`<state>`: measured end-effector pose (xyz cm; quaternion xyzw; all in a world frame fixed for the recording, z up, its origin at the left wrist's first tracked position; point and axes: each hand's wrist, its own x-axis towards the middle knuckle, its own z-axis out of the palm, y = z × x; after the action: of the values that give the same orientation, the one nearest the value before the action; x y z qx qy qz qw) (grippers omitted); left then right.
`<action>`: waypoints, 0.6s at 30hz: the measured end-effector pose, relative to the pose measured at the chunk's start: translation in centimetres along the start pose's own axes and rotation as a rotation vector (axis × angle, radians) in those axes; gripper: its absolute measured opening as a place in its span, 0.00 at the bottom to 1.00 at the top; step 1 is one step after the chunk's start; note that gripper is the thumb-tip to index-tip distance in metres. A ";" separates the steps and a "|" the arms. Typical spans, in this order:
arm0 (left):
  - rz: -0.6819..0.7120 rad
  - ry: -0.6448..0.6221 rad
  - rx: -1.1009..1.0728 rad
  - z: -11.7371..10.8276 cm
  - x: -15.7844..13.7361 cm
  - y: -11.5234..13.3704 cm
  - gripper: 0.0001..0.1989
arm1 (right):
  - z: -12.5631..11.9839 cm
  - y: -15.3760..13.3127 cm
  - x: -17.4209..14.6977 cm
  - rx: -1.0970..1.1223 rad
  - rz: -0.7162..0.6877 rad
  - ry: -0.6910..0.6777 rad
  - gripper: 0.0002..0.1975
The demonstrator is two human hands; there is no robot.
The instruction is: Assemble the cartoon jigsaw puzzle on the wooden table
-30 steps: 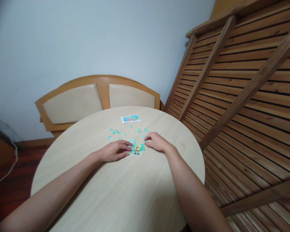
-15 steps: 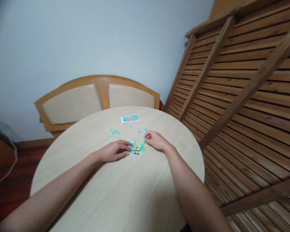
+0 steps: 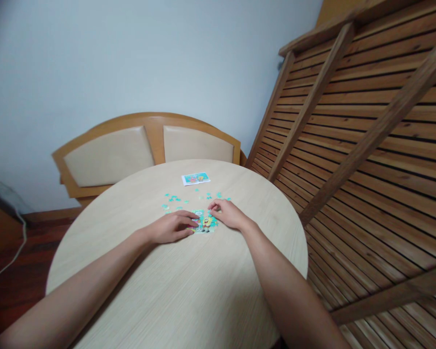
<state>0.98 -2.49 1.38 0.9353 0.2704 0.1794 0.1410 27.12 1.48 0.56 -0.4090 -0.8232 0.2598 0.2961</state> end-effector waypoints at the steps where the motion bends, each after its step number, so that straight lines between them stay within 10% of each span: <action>1: 0.001 -0.002 0.001 0.0 0.0 0.0 0.13 | 0.0 0.0 0.0 0.001 0.004 -0.003 0.07; 18: 0.004 0.016 -0.013 0.1 0.0 -0.1 0.13 | 0.3 0.3 0.2 -0.076 -0.027 0.005 0.06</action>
<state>0.95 -2.42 1.23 0.9334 0.2686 0.1890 0.1447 26.98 1.79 0.24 -0.4092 -0.8372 0.2235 0.2858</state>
